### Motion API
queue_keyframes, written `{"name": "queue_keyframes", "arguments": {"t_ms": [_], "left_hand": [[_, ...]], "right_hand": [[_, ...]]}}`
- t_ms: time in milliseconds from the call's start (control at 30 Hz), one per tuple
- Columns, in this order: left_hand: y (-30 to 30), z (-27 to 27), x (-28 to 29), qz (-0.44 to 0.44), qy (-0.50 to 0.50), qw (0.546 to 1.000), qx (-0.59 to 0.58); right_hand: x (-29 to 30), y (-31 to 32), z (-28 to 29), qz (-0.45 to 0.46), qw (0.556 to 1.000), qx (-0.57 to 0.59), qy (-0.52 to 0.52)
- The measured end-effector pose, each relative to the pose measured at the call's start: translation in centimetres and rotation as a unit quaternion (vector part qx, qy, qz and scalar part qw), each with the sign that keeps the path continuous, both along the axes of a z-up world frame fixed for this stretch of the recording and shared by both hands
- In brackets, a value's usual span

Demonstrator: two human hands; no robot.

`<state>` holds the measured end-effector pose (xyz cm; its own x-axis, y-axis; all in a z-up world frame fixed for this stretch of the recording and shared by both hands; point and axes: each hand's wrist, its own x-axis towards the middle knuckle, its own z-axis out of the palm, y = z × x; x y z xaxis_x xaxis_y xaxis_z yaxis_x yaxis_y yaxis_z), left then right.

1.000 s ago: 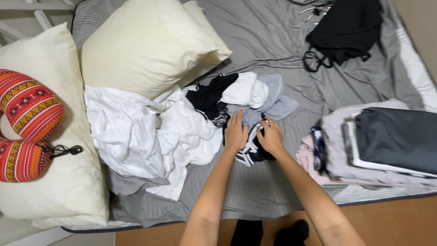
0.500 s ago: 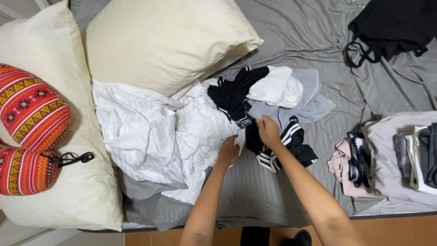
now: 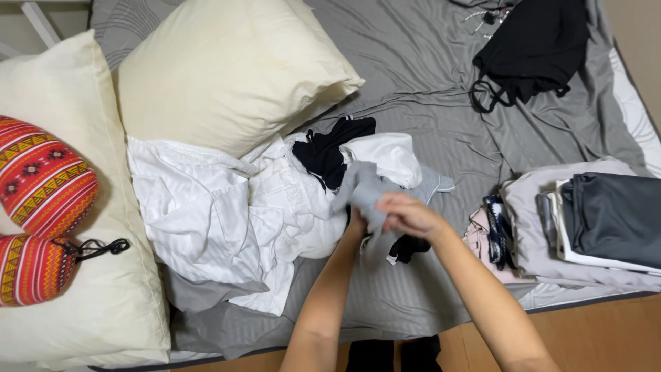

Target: The person folds various clothing items on a bed, including dark grey shorts, light grey sweatpants, a white t-shirt, and black shorts. They smooth out each item before folding it into a compact rectangle and stacking it on the bed.

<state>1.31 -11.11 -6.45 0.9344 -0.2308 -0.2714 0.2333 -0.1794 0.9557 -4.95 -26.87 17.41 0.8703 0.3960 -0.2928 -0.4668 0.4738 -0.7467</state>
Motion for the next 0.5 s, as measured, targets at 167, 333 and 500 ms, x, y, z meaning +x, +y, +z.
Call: {"name": "queue_keyframes", "arguments": {"t_ms": [167,333,500], "left_hand": [[-0.8,10.5,1.7,0.078,-0.145,0.98,0.112],[-2.1,23.3,1.9,0.121,-0.23,0.956,0.135],[-4.4,35.6,2.3,0.197,-0.245,0.938,-0.145]], "right_hand": [[0.6,-12.0,-3.9,-0.333,0.941,-0.064,-0.012],[-1.2,-14.7,-1.7,-0.408,0.912,-0.042,0.002],[-5.0,-11.9,10.4,-0.279,0.91,-0.227,-0.203]]}}
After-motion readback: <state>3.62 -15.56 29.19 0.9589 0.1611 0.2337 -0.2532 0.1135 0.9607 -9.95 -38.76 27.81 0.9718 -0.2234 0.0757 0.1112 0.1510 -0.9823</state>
